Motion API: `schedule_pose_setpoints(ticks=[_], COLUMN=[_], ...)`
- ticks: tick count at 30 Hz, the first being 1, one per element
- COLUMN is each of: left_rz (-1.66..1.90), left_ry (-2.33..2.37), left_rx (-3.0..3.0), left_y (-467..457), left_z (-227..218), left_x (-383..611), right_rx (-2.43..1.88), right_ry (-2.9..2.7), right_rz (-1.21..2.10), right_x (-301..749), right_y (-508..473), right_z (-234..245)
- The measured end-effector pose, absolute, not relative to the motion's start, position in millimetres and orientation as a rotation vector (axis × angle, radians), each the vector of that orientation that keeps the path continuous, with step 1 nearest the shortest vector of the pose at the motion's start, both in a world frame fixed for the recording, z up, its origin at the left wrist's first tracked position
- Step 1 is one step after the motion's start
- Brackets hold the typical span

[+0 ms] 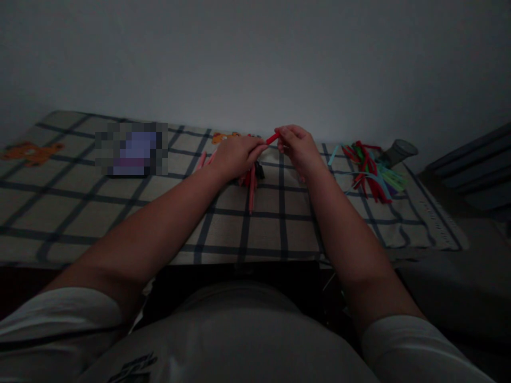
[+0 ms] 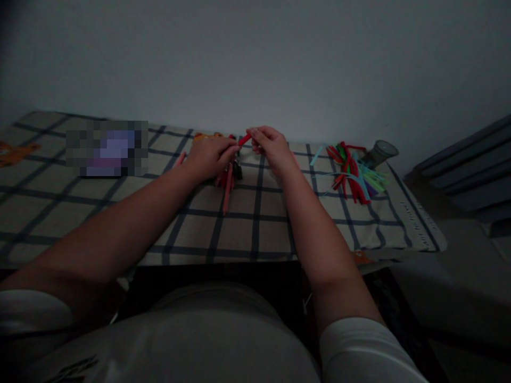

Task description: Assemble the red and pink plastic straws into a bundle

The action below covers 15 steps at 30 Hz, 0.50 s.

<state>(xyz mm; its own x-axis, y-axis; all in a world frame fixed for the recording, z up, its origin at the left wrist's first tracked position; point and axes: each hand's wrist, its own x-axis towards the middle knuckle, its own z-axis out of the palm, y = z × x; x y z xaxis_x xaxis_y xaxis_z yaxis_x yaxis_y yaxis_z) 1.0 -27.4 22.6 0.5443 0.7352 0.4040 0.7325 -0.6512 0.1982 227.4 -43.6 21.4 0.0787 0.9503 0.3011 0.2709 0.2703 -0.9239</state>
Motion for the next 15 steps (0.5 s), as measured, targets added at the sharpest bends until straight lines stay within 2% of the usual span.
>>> schedule_pose_setpoints(ticks=[15], left_rz=[0.761], left_ry=[1.277], left_rx=[2.738], left_y=[-20.0], left_z=[17.9], left_x=[0.1], right_rx=[-1.243], right_ry=[-1.482], right_rz=[0.775], right_x=[234.5], right_y=[-40.9], right_z=[22.7])
